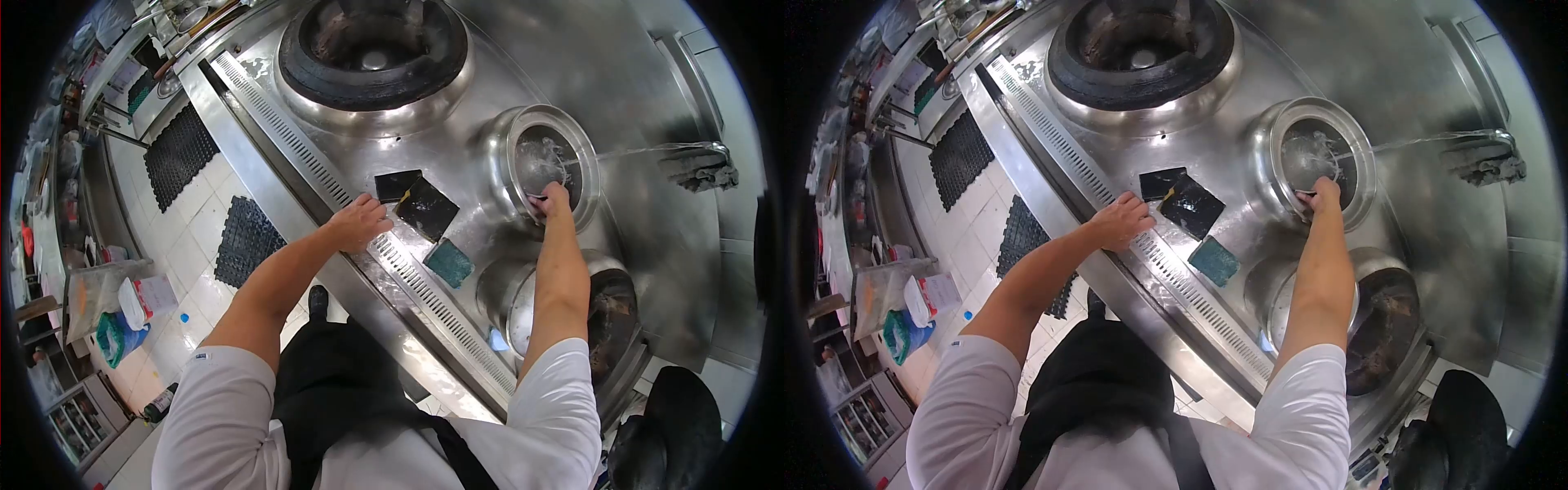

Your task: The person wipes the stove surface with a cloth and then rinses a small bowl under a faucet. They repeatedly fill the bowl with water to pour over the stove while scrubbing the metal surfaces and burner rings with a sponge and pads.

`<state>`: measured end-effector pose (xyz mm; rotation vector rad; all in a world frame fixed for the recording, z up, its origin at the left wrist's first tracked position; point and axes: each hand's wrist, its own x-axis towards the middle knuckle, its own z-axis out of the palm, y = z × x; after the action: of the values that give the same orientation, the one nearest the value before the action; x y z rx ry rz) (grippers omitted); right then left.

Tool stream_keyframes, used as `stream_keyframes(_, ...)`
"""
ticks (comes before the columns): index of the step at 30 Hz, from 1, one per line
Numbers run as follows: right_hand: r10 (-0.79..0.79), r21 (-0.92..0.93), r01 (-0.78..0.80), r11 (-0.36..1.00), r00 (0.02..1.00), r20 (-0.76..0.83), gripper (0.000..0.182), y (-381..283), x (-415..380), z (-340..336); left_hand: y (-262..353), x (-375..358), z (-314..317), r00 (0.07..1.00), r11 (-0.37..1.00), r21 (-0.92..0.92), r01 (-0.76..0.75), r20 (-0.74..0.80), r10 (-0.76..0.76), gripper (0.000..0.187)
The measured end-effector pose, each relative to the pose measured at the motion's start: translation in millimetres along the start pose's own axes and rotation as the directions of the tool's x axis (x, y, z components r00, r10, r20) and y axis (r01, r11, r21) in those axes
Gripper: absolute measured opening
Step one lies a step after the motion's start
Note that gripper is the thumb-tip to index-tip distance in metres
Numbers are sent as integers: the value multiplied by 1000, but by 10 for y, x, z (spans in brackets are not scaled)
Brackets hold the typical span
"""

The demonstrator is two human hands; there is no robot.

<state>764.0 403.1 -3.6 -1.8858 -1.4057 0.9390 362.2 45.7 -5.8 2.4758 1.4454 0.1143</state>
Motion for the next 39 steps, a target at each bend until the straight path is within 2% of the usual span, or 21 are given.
stream_keyframes(1,-426,-388,460,799,888,174,30,57,-5,-189,16,27,17,1000,1000,-1,-14,-5,14,46)
stream_keyframes(3,-601,-617,739,272,631,491,34,-58,-133,-349,-17,-13,15,1000,1000,11,-12,-13,12,45)
stream_keyframes(5,-504,-595,690,412,717,482,31,-105,-107,-430,-20,-27,-17,1000,1000,27,-11,4,11,43)
stream_keyframes(6,-448,-522,655,546,755,479,28,-16,14,-461,-3,-21,-10,1000,999,31,-15,11,15,42)
stream_keyframes(7,-290,-167,367,915,886,361,30,-149,-71,-441,-27,-22,28,999,997,71,-39,-19,41,40)
stream_keyframes(8,-54,256,-38,966,938,342,34,-335,-223,-462,-49,-25,113,996,995,82,-56,-69,62,38)
stream_keyframes(9,172,601,-420,680,888,426,39,-506,-375,-488,-82,-27,197,989,993,96,-75,-118,86,36)
stream_keyframes(10,158,598,-425,680,881,446,44,-714,-580,-506,-120,-32,213,980,989,115,-96,-166,114,34)
stream_keyframes(13,155,540,-458,707,844,513,57,-1154,-1073,-533,-144,-71,92,990,990,93,-104,-91,112,42)
stream_keyframes(17,82,519,-471,714,791,606,58,-1572,-1806,-226,-376,-167,-13,998,995,92,-44,-34,47,57)
stream_keyframes(18,109,489,-498,716,771,627,57,-1637,-1951,-85,-481,-231,-39,999,995,98,-24,-32,27,61)
stream_keyframes(21,139,392,-523,757,715,685,55,-1839,-2384,485,-784,-457,-363,992,987,103,124,-10,-124,70)
stream_keyframes(23,115,367,-556,746,650,751,54,-1995,-2660,917,-1057,-528,-416,974,965,148,216,29,-223,85)
stream_keyframes(27,135,331,-543,772,648,750,47,-2287,-3078,1939,-1549,-702,-382,892,884,280,373,154,-425,103)
stream_keyframes(30,110,297,-521,800,614,782,46,-2481,-3300,2565,-1824,-840,-426,833,840,216,498,149,-532,107)
stream_keyframes(31,106,304,-518,799,619,778,48,-2612,-3447,2672,-1880,-893,-609,832,870,127,477,255,-493,97)
stream_keyframes(33,102,314,-536,784,610,786,51,-2716,-3581,2866,-2310,-865,-137,864,879,175,443,178,-471,91)
stream_keyframes(34,100,319,-555,768,595,797,52,-2722,-3602,2959,-2331,-888,-169,878,882,199,428,141,-458,88)
stream_keyframes(35,98,322,-576,751,580,809,54,-2718,-3606,3019,-2350,-897,-202,855,875,280,395,238,-462,80)
stream_keyframes(37,101,340,-609,717,572,814,55,-2681,-3590,3039,-2339,-823,-212,829,845,335,416,242,-504,75)
stream_keyframes(39,86,359,-634,685,560,824,54,-2646,-3579,2946,-2330,-823,-219,838,817,349,459,135,-528,70)
